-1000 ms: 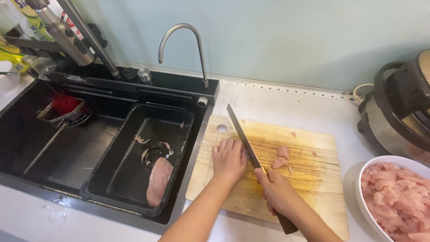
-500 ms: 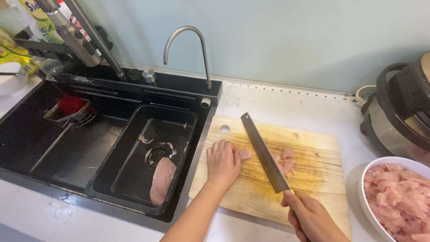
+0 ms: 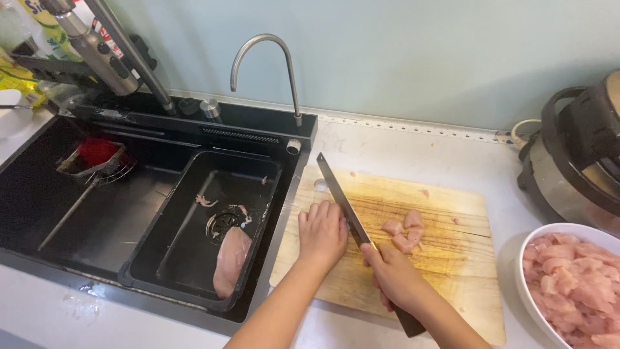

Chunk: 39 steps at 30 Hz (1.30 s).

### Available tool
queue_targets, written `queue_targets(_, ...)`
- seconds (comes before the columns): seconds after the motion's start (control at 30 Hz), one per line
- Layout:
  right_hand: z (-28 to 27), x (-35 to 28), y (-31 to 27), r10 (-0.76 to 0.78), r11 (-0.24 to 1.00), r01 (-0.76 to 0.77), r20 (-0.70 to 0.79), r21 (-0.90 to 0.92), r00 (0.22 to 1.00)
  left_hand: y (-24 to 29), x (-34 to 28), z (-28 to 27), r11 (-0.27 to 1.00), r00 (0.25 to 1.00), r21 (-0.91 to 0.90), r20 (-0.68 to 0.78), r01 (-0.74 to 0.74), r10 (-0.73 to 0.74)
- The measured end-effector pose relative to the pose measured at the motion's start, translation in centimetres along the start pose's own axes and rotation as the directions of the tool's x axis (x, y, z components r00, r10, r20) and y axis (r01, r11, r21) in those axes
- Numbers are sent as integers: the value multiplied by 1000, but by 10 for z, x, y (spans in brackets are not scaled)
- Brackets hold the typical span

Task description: Slicing raw chicken breast into small pieces on a wooden cutting board using a cleaver.

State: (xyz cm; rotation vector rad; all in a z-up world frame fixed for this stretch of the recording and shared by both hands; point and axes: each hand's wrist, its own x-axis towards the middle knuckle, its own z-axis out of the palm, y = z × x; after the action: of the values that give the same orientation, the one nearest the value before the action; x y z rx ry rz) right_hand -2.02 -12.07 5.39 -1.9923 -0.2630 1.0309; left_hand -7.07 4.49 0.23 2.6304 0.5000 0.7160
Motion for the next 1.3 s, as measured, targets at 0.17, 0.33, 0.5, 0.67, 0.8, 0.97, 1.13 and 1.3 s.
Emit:
queue_targets(0.17,-34,1,41,64,975,-64,8,213,998,-3,-5,-16,999,994,-22,105,29,-27)
queue_targets(0.33,-94,-33,77,272,826,-241,15,509,962,-2,-4,-28,999,984,-6,169,-50,51)
queue_targets(0.5,-120,-49,80,310,795,-238,-37,559,950,32,20,-26,978,853,-132,516,163,-72)
queue_targets(0.67,-117,-58,74,258,833,-165,-107,529,960,70,45,-30,950,798,-173,593,259,-109)
queue_targets(0.8,-117,-59,81,179,907,-102,-155,409,972,50,44,-25,992,811,-2,576,127,-103)
queue_targets(0.97,-92,-55,88,133,924,-65,-158,377,979,29,30,-46,989,782,21,610,148,-130)
queue_targets(1.13,-67,-40,97,145,922,-104,-84,374,986,25,19,-10,977,915,-206,403,53,36)
queue_targets(1.3,-70,-42,95,144,919,-82,-133,386,981,48,15,-7,990,948,-135,311,-26,67)
